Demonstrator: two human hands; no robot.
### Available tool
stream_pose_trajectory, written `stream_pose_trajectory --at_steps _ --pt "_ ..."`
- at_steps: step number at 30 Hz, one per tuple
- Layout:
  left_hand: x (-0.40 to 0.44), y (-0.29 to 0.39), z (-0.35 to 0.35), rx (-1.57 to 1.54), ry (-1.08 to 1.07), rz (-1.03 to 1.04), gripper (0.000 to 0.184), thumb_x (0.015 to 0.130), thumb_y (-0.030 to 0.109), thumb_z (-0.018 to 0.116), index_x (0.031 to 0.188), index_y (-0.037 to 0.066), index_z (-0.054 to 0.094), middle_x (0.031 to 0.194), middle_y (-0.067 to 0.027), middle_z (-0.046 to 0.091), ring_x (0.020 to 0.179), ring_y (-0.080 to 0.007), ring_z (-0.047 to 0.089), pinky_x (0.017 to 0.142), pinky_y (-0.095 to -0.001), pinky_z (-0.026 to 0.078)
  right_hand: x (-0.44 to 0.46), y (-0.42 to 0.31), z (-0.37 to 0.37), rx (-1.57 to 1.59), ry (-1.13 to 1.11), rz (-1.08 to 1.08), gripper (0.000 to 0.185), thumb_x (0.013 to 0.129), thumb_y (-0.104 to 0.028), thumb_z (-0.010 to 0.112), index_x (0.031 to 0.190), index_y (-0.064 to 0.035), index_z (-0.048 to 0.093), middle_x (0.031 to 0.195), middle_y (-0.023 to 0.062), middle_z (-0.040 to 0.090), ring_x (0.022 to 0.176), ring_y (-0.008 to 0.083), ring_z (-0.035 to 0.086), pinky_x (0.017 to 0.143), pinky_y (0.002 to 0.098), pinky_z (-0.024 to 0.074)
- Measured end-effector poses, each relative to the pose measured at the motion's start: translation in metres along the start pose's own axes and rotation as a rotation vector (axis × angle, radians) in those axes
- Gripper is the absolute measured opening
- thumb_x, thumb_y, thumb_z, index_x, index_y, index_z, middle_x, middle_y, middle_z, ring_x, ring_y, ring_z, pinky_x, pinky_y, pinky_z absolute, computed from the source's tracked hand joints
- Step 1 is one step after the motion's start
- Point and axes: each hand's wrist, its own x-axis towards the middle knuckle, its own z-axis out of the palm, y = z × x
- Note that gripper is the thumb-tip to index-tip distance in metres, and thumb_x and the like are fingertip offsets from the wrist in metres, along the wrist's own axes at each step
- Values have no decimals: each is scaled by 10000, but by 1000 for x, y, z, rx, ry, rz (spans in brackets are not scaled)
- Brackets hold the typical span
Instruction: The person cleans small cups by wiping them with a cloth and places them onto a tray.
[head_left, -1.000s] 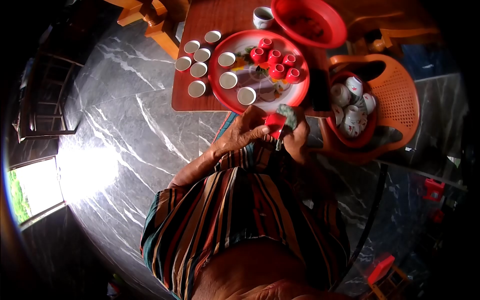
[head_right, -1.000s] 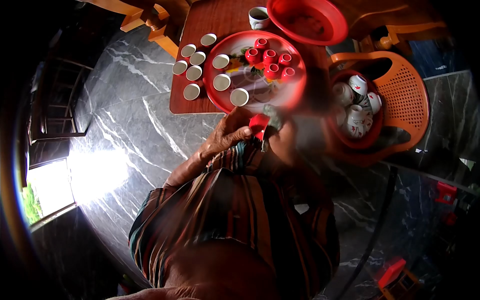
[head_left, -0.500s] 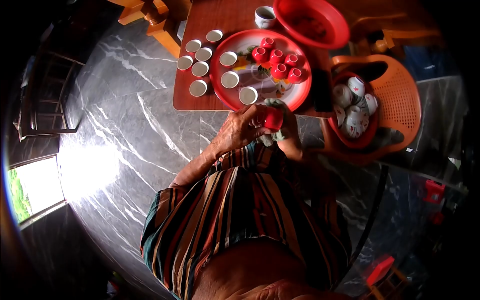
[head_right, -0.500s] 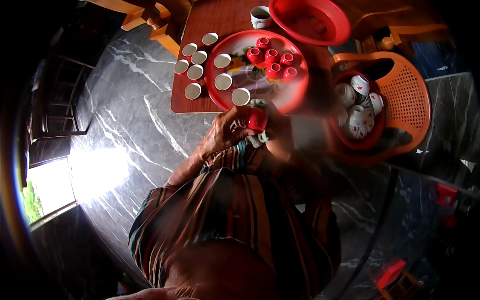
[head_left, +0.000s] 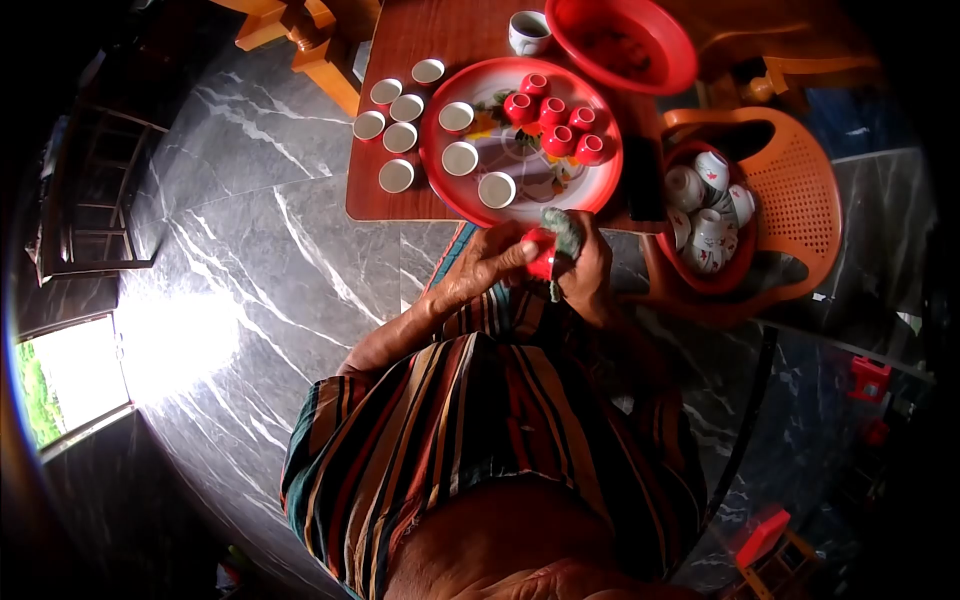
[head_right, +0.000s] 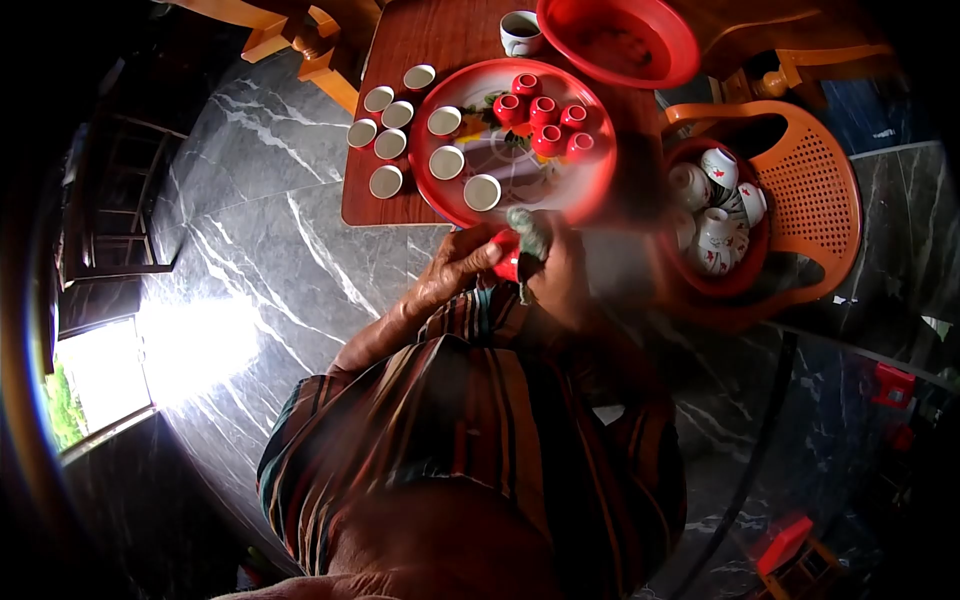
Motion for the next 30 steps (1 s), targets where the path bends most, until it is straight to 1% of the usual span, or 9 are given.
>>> stream_pose_trajectory --at_steps 3,7,12,13,16,22,26,28,30 --pt "4 -12 7 -334 -75 -257 584 921 596 372 952 55 588 692 -36 617 486 -93 525 430 -206 378 5 -1 -9 -442 -86 -455 501 633 -118 762 1076 -42 541 850 165 593 733 374 590 605 427 464" --pt "2 -19 11 -427 -83 -252 588 941 574 347 895 46 600 587 -42 563 454 -79 480 410 -201 354 7 3 -10 -419 -157 -521 483 637 -113 762 1058 -43 536 858 163 595 694 364 590 596 440 460" --pt "1 0 12 -231 82 -85 447 896 432 581 1022 3 559 888 -48 587 811 -113 532 743 -278 444 13 23 -3 -115 -84 -126 340 739 -121 682 1036 -24 549 835 109 603 713 250 619 650 337 474" --pt "4 -9 10 -89 113 30 440 864 401 634 1035 5 546 890 -50 586 806 -112 534 734 -277 446 8 29 -5 47 -159 169 347 762 -167 684 1048 -22 551 833 79 606 763 195 607 693 318 470" --pt "5 -17 5 168 133 119 528 813 351 714 1148 5 499 1002 -53 610 882 -116 562 780 -286 466 6 61 -6 208 -219 79 366 782 -207 683 1078 -31 557 865 79 625 815 202 620 720 317 476" --pt "9 -18 -4 -779 288 -112 427 808 234 693 1157 54 527 988 -73 616 784 -161 602 637 -270 477 -2 30 -8 459 206 399 366 865 -60 551 1204 50 467 870 142 608 656 148 578 579 243 479" --pt "20 -33 -11 -1004 64 -152 428 839 319 657 1140 40 536 998 -76 624 800 -179 612 670 -307 498 -16 7 -5 537 15 95 387 831 -87 625 1180 7 486 917 154 599 782 246 603 689 341 493" --pt "23 -33 -2 -1044 -90 -193 412 852 334 642 1122 38 547 974 -73 632 795 -184 610 716 -327 502 -12 17 -11 -318 -18 -423 433 788 -141 671 1157 1 495 993 182 587 867 324 592 762 415 469" --pt "23 -32 16 -1021 84 -204 434 894 335 590 1225 62 519 1117 -39 600 998 -161 565 867 -348 449 -14 29 -6 -389 -71 -490 453 738 -153 718 1126 -9 531 1033 185 577 892 355 570 800 435 446"
